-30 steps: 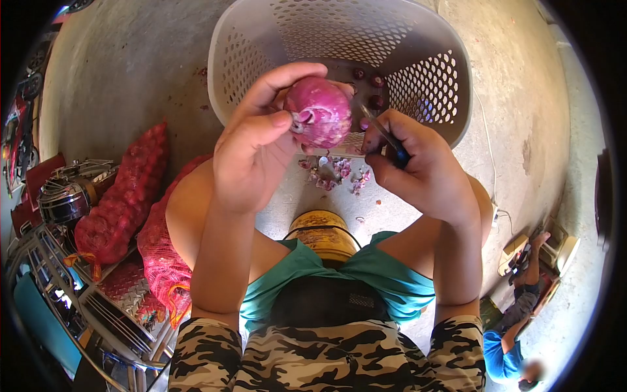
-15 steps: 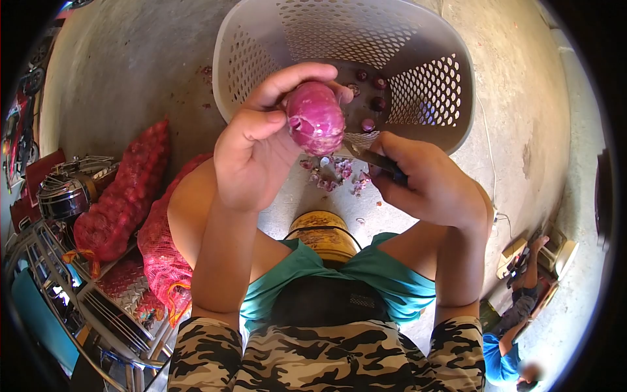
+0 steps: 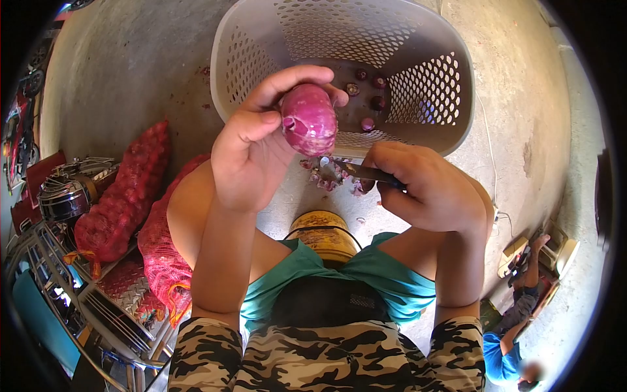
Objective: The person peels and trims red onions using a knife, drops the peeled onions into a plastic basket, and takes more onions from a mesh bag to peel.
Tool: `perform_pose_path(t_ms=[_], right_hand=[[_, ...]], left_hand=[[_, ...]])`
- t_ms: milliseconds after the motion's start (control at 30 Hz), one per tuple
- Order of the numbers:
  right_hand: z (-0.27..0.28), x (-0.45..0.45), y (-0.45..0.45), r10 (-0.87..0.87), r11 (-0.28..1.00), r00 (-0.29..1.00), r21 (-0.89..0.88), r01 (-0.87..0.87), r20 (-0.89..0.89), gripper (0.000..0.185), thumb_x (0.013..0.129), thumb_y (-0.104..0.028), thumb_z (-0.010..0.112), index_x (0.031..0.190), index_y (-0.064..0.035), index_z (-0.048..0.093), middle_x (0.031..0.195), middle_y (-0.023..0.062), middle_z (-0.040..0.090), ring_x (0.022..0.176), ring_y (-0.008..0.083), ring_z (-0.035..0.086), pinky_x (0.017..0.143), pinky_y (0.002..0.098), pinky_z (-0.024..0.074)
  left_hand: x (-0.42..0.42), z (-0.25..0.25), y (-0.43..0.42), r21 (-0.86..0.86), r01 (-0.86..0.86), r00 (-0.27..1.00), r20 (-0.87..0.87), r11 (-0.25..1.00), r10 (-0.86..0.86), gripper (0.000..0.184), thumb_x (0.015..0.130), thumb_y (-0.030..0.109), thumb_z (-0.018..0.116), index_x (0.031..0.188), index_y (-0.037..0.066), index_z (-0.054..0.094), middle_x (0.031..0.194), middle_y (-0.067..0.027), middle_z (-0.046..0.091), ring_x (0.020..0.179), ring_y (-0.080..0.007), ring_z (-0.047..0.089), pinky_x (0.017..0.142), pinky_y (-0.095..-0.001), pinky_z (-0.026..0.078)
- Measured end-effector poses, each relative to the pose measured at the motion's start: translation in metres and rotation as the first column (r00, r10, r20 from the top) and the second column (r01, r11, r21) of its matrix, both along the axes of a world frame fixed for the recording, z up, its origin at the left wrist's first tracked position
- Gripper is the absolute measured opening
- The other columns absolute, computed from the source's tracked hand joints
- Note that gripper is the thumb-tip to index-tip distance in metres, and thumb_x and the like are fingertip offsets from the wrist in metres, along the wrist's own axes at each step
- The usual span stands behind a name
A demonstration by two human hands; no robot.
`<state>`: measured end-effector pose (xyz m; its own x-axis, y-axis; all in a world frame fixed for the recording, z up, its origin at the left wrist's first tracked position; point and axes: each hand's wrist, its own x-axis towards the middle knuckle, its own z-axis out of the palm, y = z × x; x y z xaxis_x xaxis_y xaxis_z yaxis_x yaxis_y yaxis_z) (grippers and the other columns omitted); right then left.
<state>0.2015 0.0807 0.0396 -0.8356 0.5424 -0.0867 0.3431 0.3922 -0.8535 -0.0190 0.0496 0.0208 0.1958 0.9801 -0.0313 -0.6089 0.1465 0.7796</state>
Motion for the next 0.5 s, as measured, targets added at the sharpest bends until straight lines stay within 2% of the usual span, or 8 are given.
perform_pose_path(t_ms=[67, 167, 267, 367, 467, 500], right_hand=[[-0.002, 0.000, -0.001, -0.010, 0.999, 0.999, 0.033, 0.011, -0.036, 0.022, 0.070, -0.005, 0.056, 0.092, -0.0019, 0.053, 0.071, 0.0155, 0.056, 0.071, 0.0358, 0.056, 0.062, 0.0431, 0.0444], [0.002, 0.001, -0.002, -0.009, 0.999, 0.998, -0.050, 0.012, 0.067, 0.023, 0.073, -0.008, 0.058, 0.094, -0.0020, 0.053, 0.070, 0.0154, 0.057, 0.069, 0.0355, 0.057, 0.062, 0.0432, 0.0445], [0.008, -0.002, -0.001, -0.012, 0.993, 0.995, -0.120, 0.024, 0.100, 0.024, 0.078, -0.016, 0.062, 0.097, -0.0028, 0.052, 0.070, 0.0157, 0.059, 0.068, 0.0348, 0.059, 0.061, 0.0420, 0.0452], [0.012, -0.003, 0.003, 0.025, 0.989, 0.998, -0.146, -0.018, 0.052, 0.028, 0.085, -0.027, 0.060, 0.098, -0.0032, 0.051, 0.072, 0.0168, 0.060, 0.068, 0.0345, 0.060, 0.060, 0.0403, 0.0458], [-0.002, 0.000, -0.002, -0.090, 0.965, 0.987, -0.257, 0.054, -0.133, 0.030, 0.090, -0.031, 0.055, 0.098, -0.0022, 0.051, 0.073, 0.0169, 0.060, 0.069, 0.0345, 0.060, 0.059, 0.0386, 0.0454], [-0.001, -0.001, -0.002, -0.107, 0.960, 0.984, -0.273, 0.066, -0.140, 0.030, 0.090, -0.031, 0.054, 0.098, -0.0016, 0.051, 0.073, 0.0166, 0.060, 0.068, 0.0343, 0.060, 0.058, 0.0380, 0.0451]], left_hand=[[-0.001, -0.001, 0.000, 0.012, 0.002, 1.000, -0.025, 1.000, -0.002, 0.058, 0.084, 0.028, 0.043, 0.128, -0.009, 0.038, 0.116, -0.0250, 0.050, 0.081, -0.0244, 0.055, 0.075, -0.0338, 0.045], [0.000, 0.002, 0.000, 0.007, -0.025, 0.992, -0.125, 1.000, 0.026, 0.057, 0.084, 0.026, 0.045, 0.128, -0.009, 0.038, 0.117, -0.0239, 0.051, 0.090, -0.0231, 0.058, 0.080, -0.0326, 0.047], [0.002, 0.005, 0.000, 0.008, -0.041, 0.979, -0.200, 0.999, 0.042, 0.057, 0.084, 0.025, 0.046, 0.129, -0.009, 0.038, 0.117, -0.0229, 0.053, 0.096, -0.0216, 0.058, 0.083, -0.0316, 0.047], [0.002, 0.004, -0.001, 0.034, -0.045, 0.968, -0.246, 0.998, 0.053, 0.054, 0.086, 0.022, 0.046, 0.129, -0.009, 0.037, 0.116, -0.0220, 0.054, 0.100, -0.0212, 0.058, 0.085, -0.0317, 0.047], [0.003, 0.002, -0.001, 0.092, -0.060, 0.950, -0.300, 0.994, 0.085, 0.051, 0.089, 0.019, 0.049, 0.130, -0.008, 0.037, 0.116, -0.0201, 0.054, 0.102, -0.0205, 0.057, 0.088, -0.0322, 0.047], [0.004, 0.001, -0.002, 0.114, -0.066, 0.943, -0.319, 0.991, 0.099, 0.050, 0.090, 0.018, 0.050, 0.131, -0.008, 0.037, 0.116, -0.0193, 0.054, 0.103, -0.0201, 0.057, 0.089, -0.0324, 0.047]])
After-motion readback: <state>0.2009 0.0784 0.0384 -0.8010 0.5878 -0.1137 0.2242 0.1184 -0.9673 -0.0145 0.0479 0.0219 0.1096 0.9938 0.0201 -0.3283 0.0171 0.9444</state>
